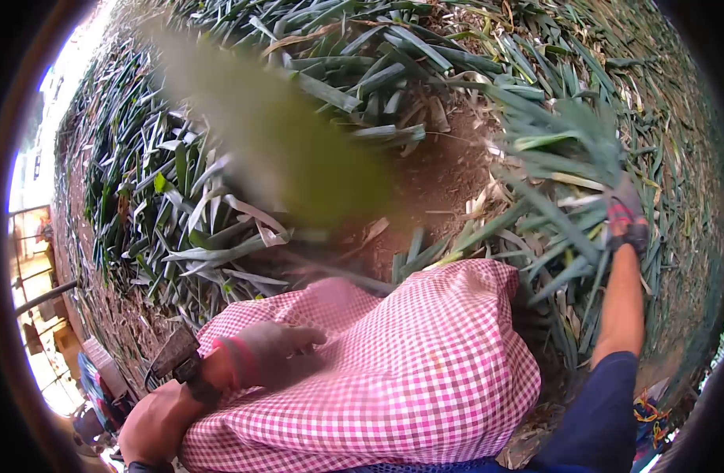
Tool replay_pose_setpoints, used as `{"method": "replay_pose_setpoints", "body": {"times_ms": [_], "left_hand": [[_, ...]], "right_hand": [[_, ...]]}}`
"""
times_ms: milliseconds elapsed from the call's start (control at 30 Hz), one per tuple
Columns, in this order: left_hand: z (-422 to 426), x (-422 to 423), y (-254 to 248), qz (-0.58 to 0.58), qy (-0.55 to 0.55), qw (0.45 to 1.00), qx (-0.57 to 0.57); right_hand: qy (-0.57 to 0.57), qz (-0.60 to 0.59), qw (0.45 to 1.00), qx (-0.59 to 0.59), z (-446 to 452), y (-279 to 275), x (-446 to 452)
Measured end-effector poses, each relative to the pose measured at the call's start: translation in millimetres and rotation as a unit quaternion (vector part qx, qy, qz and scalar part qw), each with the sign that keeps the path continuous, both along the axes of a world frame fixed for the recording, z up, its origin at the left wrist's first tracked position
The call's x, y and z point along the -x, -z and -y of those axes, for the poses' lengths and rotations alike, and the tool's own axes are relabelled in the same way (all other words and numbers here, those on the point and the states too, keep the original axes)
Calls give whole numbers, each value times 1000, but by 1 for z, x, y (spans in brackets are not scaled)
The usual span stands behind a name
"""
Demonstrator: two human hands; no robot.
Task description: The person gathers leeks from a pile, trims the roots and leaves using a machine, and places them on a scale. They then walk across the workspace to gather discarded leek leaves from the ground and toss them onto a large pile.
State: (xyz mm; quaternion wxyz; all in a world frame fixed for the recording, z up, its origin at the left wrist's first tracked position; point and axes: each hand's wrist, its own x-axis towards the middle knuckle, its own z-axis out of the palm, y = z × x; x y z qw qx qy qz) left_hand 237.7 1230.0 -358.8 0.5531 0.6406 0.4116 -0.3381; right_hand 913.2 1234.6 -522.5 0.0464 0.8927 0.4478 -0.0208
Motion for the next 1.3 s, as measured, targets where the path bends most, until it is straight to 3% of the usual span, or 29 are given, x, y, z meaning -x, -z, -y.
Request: {"method": "replay_pose_setpoints", "body": {"times_ms": [67, 100, 167, 233, 300, 367, 433, 500, 533, 567, 600, 633, 667, 700, 733, 767, 800, 833, 867, 900, 967, 1033, 1100, 1133, 1233, 1300], "left_hand": [[1, 0, 1, -4, 38, 999, 34], [3, 2, 7, -5, 59, 997, 45], [4, 4, 12, 41, 65, 997, 28], [-2, -2, 14, 63, 85, 994, 10], [-10, -10, 6, 48, 46, 998, 6], [-17, -17, -1, 30, 9, 999, -6], [-21, -18, -7, 24, -20, 999, -15], [-23, -15, -10, 19, -39, 998, -45], [-27, -10, -10, 46, -44, 995, -77], [-33, -1, -9, 72, -49, 990, -111], [-41, 8, -9, 98, -53, 983, -143], [-53, 15, -15, 114, -22, 963, -242], [-64, 25, -12, 75, -67, 946, -310], [-82, 40, -3, 96, -81, 906, -404], [-101, 54, 3, 97, -91, 862, -490], [-122, 76, 22, 71, -115, 823, -551], [-139, 96, 36, 64, -228, 823, -517], [-159, 135, 69, 113, -440, 805, -382], [-173, 145, 77, 117, -499, 786, -346], [-190, 170, 93, 89, -515, 781, -341], [-204, 191, 112, 79, -519, 771, -361], [-206, 186, 122, 118, -517, 766, -363], [-203, 201, 154, 23, -529, 758, -381], [-194, 165, 144, -98, -511, 744, -418], [-176, 147, 188, 30, -613, 703, -360], [-167, 120, 187, 76, -652, 691, -303]], "right_hand": [[55, 111, 992, -5, 30, 1, -79], [86, 150, 985, -18, 30, -23, -74], [111, 162, 980, -16, 27, -69, -49], [69, 100, 993, -3, -10, -82, 43], [-134, -27, 982, -133, -32, -31, 80], [-275, -90, 957, -14, -55, -15, 178], [-441, -108, 889, 53, -49, 10, 249], [-526, -111, 833, 126, -21, 45, 282], [-493, -121, 824, 252, -11, 38, 289], [-472, -133, 845, 212, 8, 36, 279], [-473, -88, 838, 259, 21, 29, 263], [-492, -119, 857, 101, 49, 40, 228], [-437, -59, 872, 214, 69, 43, 191], [-388, 9, 859, 333, 88, 45, 155], [-304, -28, 909, 283, 110, 55, 115], [-272, -67, 913, 296, 104, 40, 96], [-293, -108, 856, 412, 96, 24, 70], [-197, -157, 891, 378, 68, -1, 85], [-94, -204, 913, 341, 36, -22, 104], [-59, -307, 929, 199, 7, -37, 124], [-130, -411, 902, 40, -60, -27, 156], [-143, -486, 862, -33, -133, 8, 196], [-126, -530, 839, -12, -205, 48, 246], [-137, -477, 867, -48, -222, 61, 285], [-149, -455, 864, -152, -251, 91, 424], [-192, -505, 841, -22, -246, 63, 491]]}}
